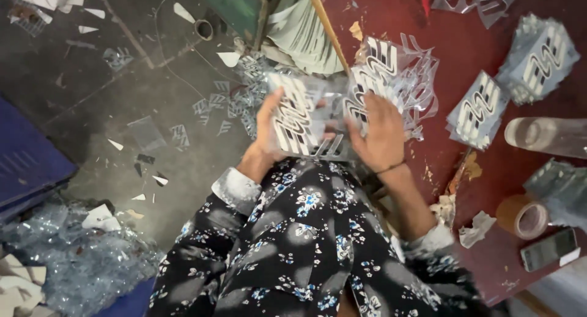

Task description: The person uses scissors to trim the edges of plastic-wrapped sticker sheets on a cluttered workbench. They repeatedly pick up a sheet, cut around the design, and place the trimmed item into a growing pile.

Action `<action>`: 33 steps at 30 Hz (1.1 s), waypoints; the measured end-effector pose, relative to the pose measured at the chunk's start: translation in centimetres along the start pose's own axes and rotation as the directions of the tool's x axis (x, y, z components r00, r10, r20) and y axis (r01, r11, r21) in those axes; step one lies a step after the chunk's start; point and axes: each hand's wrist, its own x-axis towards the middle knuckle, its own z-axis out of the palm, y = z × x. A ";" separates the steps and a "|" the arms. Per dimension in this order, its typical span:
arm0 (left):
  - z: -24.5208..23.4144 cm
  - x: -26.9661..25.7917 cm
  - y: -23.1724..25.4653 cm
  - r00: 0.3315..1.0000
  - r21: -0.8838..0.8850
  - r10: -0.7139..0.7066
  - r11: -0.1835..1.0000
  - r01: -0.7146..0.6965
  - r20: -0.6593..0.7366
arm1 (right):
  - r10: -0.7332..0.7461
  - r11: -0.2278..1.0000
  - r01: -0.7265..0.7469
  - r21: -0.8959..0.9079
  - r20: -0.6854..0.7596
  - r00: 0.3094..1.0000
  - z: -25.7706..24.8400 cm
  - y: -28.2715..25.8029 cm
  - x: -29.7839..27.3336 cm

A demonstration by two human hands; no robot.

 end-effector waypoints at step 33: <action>3.1 -1.1 -0.1 0.977 -0.019 0.210 0.977 -0.211 -0.027 | -0.489 0.538 0.439 -0.720 0.158 0.858 0.3 -5.9 -2.6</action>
